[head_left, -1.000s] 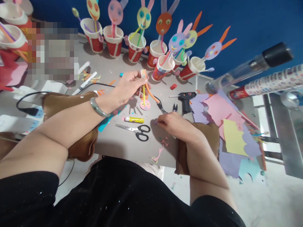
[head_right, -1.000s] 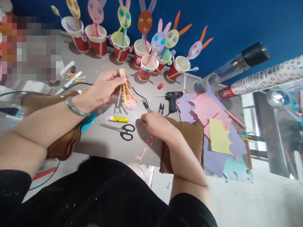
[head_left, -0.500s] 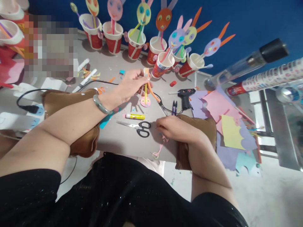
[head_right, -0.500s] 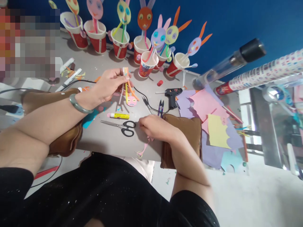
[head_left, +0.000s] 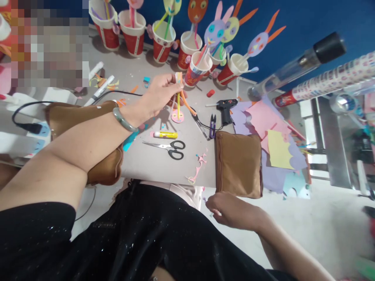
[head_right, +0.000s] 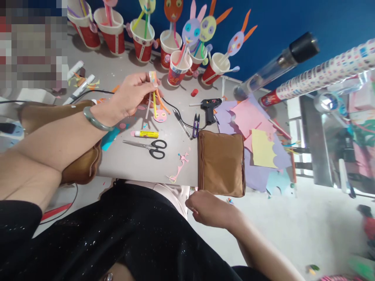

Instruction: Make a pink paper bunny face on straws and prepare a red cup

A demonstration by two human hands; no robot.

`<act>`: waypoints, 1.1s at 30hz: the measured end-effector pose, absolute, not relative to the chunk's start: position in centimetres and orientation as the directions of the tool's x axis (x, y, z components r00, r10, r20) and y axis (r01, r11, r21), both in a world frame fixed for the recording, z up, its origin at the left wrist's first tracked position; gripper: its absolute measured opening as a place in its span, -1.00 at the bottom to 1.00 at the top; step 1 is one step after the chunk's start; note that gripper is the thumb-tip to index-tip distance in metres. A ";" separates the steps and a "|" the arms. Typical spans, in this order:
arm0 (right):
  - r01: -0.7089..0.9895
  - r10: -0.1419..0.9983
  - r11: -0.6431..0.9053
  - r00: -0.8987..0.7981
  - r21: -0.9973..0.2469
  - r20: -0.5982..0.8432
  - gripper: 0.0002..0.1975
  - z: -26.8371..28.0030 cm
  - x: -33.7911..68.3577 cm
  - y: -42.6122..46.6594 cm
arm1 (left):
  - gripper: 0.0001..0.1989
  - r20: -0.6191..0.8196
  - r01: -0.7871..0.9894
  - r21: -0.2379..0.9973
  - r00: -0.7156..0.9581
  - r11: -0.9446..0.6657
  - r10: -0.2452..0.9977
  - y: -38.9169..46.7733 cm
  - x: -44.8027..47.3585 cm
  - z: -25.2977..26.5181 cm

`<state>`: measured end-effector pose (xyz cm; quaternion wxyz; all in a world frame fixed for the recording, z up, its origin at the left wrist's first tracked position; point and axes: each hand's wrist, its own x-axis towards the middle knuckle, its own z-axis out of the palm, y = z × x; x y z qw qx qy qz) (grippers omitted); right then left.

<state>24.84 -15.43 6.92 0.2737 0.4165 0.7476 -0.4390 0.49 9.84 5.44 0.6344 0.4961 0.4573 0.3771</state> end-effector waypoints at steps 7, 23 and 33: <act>0.660 0.726 0.283 -0.621 -0.696 -0.295 -0.74 6.5 25.0 -15.8 | -0.93 -0.125 -0.137 0.979 0.179 0.150 0.976 11.8 -0.7 6.0; 0.753 0.813 0.365 -0.545 -0.547 -0.207 -0.55 2.3 24.8 -15.4 | -0.60 -0.074 -0.098 0.991 0.147 0.089 0.986 13.4 -2.4 6.4; 0.753 0.883 0.378 -0.467 -0.539 -0.034 -0.84 9.8 26.7 -13.8 | -0.92 -0.154 -0.164 0.967 0.222 0.192 0.963 11.5 -0.5 6.2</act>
